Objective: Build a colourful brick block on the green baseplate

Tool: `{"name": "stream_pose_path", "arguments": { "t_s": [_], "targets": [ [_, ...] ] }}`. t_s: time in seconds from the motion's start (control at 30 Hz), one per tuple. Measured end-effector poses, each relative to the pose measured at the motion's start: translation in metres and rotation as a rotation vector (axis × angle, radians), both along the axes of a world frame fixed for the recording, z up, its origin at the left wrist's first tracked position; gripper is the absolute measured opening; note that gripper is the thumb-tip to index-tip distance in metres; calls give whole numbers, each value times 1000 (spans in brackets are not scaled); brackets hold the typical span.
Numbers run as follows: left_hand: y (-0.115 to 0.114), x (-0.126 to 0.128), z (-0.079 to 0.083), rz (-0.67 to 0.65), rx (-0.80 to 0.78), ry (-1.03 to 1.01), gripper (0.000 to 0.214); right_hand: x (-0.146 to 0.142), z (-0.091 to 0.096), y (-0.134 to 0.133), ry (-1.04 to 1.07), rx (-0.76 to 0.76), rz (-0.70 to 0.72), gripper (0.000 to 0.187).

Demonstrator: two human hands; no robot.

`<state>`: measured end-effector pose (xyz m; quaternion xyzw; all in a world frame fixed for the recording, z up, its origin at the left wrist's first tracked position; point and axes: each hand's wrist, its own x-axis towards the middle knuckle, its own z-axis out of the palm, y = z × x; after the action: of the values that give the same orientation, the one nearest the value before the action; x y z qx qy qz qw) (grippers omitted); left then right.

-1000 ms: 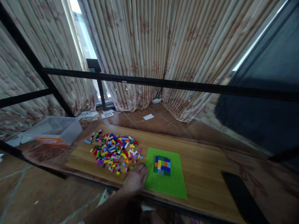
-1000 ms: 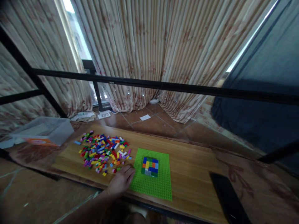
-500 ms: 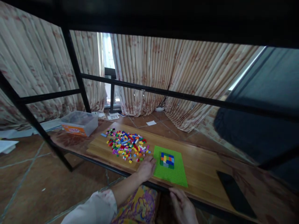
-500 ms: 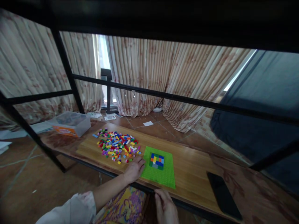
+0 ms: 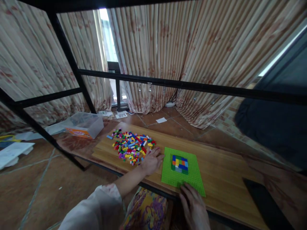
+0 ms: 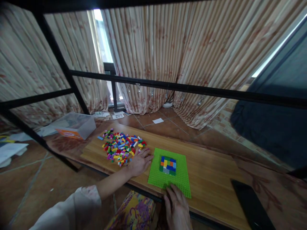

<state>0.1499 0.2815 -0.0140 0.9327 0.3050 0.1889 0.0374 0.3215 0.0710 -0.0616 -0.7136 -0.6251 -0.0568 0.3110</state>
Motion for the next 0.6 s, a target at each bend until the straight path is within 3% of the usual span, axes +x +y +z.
{"name": "stream_pose_path", "arguments": {
  "t_s": [0.33, 0.5, 0.6],
  "targets": [
    [41, -12, 11, 148, 80, 24, 28, 5, 0, -5, -88, -8, 18, 36],
    [27, -25, 21, 178, 43, -85, 30, 6, -2, -6, -116, 9, 27, 35],
    [8, -48, 22, 298, 52, -198, 32, 13, -9, -9, -160, 15, 59, 34]
  ]
}}
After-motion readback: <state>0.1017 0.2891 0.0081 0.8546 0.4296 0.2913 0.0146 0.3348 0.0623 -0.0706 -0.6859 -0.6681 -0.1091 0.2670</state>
